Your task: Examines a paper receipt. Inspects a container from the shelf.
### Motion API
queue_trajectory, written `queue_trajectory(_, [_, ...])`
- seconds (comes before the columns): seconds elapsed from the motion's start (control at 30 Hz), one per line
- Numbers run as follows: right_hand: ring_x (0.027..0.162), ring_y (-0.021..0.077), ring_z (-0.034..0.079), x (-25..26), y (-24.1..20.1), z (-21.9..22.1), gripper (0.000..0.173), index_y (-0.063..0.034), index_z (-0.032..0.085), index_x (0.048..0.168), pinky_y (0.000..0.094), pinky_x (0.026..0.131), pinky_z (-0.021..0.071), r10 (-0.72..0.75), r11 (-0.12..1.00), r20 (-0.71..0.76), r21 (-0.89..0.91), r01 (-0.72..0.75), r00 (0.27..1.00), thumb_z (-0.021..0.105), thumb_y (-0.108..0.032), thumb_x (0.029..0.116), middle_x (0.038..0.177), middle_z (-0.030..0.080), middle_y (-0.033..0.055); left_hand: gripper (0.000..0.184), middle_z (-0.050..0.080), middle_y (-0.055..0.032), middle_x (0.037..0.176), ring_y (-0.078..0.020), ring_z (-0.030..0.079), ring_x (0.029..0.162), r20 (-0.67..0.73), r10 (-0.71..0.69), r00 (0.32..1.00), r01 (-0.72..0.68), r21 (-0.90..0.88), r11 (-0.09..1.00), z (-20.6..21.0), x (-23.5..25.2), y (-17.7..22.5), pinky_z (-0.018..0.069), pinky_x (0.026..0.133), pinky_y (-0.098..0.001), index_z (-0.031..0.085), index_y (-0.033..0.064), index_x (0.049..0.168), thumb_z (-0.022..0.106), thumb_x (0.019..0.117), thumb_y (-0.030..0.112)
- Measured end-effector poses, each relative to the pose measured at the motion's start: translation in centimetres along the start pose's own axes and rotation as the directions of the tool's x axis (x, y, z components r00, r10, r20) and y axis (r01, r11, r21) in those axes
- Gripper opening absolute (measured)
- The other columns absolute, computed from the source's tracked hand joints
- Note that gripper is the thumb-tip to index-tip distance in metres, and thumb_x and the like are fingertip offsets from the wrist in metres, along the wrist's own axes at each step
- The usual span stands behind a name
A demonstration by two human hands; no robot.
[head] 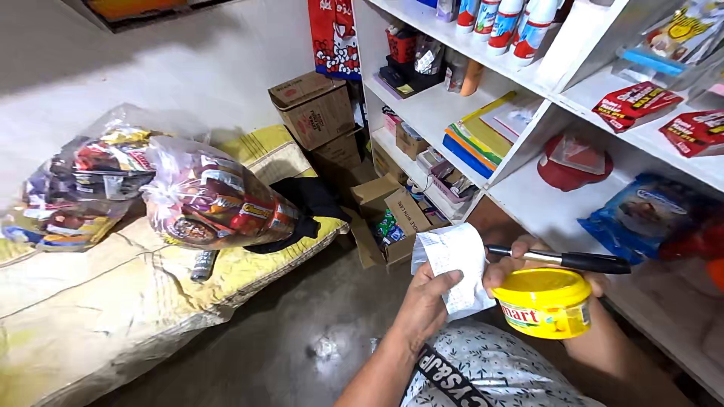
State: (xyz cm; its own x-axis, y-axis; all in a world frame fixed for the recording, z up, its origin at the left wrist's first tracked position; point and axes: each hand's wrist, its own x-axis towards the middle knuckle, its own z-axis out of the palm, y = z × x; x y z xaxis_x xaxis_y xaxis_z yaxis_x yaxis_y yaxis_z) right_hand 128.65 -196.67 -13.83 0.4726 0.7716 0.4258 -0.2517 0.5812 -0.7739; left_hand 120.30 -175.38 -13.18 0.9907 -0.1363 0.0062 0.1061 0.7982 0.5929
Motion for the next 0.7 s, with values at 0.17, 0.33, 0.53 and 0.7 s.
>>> queue_trajectory(0.17, [0.111,0.0312,0.069,0.3,0.3,0.0,0.062,-0.0205,0.059,0.137,0.0426,0.095,0.057,0.003,0.999,0.046,0.049,-0.005,0.999,0.074,-0.049,0.083,0.125,0.07,0.0151,0.022,0.076,-0.0051,0.096,-0.0141,0.075,0.088,-0.007,0.004,1.0,-0.004,0.001,1.0,0.0,-0.5,0.3,0.0615,0.083,-0.0333,0.065,0.0061,0.109,0.053,0.0929,-0.003])
queue_trajectory(0.33, [0.114,0.032,0.068,0.3,0.5,-0.2,0.065,-0.0213,0.057,0.14,0.0438,0.098,0.0555,0.02,0.999,0.088,0.046,-0.024,0.996,0.074,-0.047,0.0836,0.127,0.069,0.0151,0.023,0.077,-0.005,0.096,-0.0135,0.075,0.087,-0.012,0.009,1.0,-0.009,0.005,1.0,0.0,-0.9,0.6,0.0617,0.083,-0.0329,0.065,0.0062,0.108,0.052,0.0919,-0.005])
queue_trajectory(0.53, [0.114,0.0309,0.068,0.2,0.7,0.4,0.063,-0.0216,0.058,0.139,0.0433,0.098,0.0557,0.014,0.999,0.073,0.031,-0.017,0.997,0.073,-0.049,0.0844,0.125,0.07,0.014,0.023,0.077,-0.0058,0.095,-0.0142,0.075,0.086,-0.005,0.012,1.0,-0.012,0.001,1.0,-0.2,-1.1,0.7,0.0618,0.082,-0.033,0.066,0.0057,0.107,0.052,0.0918,-0.005])
queue_trajectory(0.7, [0.112,0.0297,0.069,0.2,0.8,0.6,0.063,-0.0226,0.058,0.139,0.0416,0.097,0.0565,0.016,1.0,0.081,0.017,-0.018,0.997,0.074,-0.049,0.0838,0.125,0.071,0.0133,0.023,0.077,-0.0061,0.095,-0.0141,0.075,0.087,0.01,0.02,1.0,-0.02,-0.009,1.0,-0.2,-1.3,0.7,0.0617,0.082,-0.0334,0.065,0.0056,0.107,0.052,0.0917,-0.005])
